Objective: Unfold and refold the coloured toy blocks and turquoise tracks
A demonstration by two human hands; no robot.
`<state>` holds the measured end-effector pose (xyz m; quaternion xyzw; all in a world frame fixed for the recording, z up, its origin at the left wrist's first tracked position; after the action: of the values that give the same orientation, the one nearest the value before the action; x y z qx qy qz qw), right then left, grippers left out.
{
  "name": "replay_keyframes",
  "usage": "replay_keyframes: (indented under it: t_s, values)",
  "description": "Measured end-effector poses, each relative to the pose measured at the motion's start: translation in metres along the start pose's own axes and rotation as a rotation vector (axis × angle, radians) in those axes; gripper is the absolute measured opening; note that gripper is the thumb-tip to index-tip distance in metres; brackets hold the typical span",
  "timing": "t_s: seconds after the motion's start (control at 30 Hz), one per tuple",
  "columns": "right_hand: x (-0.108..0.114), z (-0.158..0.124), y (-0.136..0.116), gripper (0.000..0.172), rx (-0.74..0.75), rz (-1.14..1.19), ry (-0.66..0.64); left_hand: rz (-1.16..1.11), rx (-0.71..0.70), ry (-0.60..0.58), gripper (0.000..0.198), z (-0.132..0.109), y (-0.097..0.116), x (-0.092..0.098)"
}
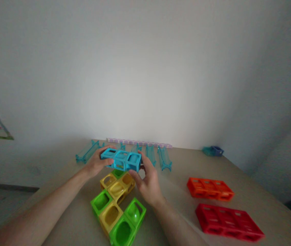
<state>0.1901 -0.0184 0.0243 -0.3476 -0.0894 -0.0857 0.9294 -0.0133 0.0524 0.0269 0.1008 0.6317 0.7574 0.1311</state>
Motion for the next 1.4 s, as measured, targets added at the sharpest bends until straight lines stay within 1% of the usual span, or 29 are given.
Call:
replay_keyframes:
  t_s: [0.07,0.13,0.2,0.23,0.33,0.47,0.53,0.63,0.73,0.8,0.83,0.93,1.0,1.07,1.17,1.23,1.3,1.4]
  values:
    - [0.002,0.003,-0.008,0.054,0.087,-0.114,-0.041,-0.037,0.049,-0.021,0.041,0.001,-0.003,-0.001]
    - [0.003,0.007,-0.016,0.053,0.165,-0.184,-0.083,-0.054,0.087,-0.042,0.041,0.001,-0.005,-0.003]
    - [0.003,0.008,-0.02,0.057,0.194,-0.194,-0.106,-0.046,0.088,-0.042,0.041,0.001,-0.003,-0.004]
    - [0.003,0.008,-0.02,0.059,0.185,-0.187,-0.107,-0.036,0.086,-0.04,0.041,0.0,-0.003,-0.004]
    - [0.002,0.007,-0.012,0.057,0.1,-0.131,-0.076,-0.004,0.085,-0.039,0.042,-0.001,-0.002,-0.006]
    - [0.004,0.003,-0.001,0.047,-0.01,-0.066,0.031,0.046,0.089,-0.099,0.042,-0.001,-0.004,-0.01]
    - [0.005,0.002,0.001,0.044,-0.034,-0.064,0.048,0.076,0.076,-0.13,0.04,-0.002,-0.004,-0.012]
    - [0.005,0.002,0.003,0.041,-0.055,-0.086,0.044,0.111,0.053,-0.141,0.038,-0.002,-0.003,-0.014]
    - [0.007,0.002,0.005,0.037,-0.097,-0.092,0.059,0.089,0.049,-0.106,0.039,-0.002,-0.003,-0.011]
    - [0.008,0.002,0.007,0.031,-0.15,-0.035,0.088,0.066,0.027,-0.052,0.04,-0.002,-0.001,-0.008]
    - [0.008,0.002,0.008,0.03,-0.177,0.016,0.105,0.062,0.01,-0.02,0.04,-0.002,0.0,-0.006]
    - [0.005,0.001,0.008,0.041,-0.246,0.171,0.089,0.086,-0.022,0.054,0.039,-0.001,0.003,-0.001]
    - [0.001,0.001,0.007,0.048,-0.269,0.196,0.044,0.1,-0.017,0.058,0.041,-0.001,0.004,-0.001]
    - [-0.001,0.001,0.006,0.051,-0.241,0.156,0.017,0.095,-0.009,0.045,0.042,0.0,0.003,-0.001]
    - [-0.002,0.002,0.0,0.041,-0.051,0.039,-0.014,0.06,0.011,-0.002,0.037,0.001,0.0,-0.004]
    - [-0.002,0.002,-0.004,0.037,0.059,-0.039,-0.032,0.031,0.029,-0.032,0.035,0.001,-0.002,-0.005]
    - [-0.001,0.002,-0.004,0.039,0.096,-0.067,-0.038,0.014,0.028,-0.039,0.035,0.002,-0.003,-0.006]
    - [-0.001,0.001,-0.004,0.041,0.101,-0.066,-0.037,0.019,0.03,-0.048,0.036,0.001,-0.003,-0.007]
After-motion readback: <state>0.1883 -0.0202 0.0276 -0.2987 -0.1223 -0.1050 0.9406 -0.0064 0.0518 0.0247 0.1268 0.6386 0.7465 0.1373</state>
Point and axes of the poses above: each hand's wrist, its own z-axis towards the middle knuckle, its own x-axis out of the back of the hand, y = z × x, the point moved 5 cm from there along z, towards the middle knuckle, and after that the axes turned 12 degrees about x, right-handed, at the moved point
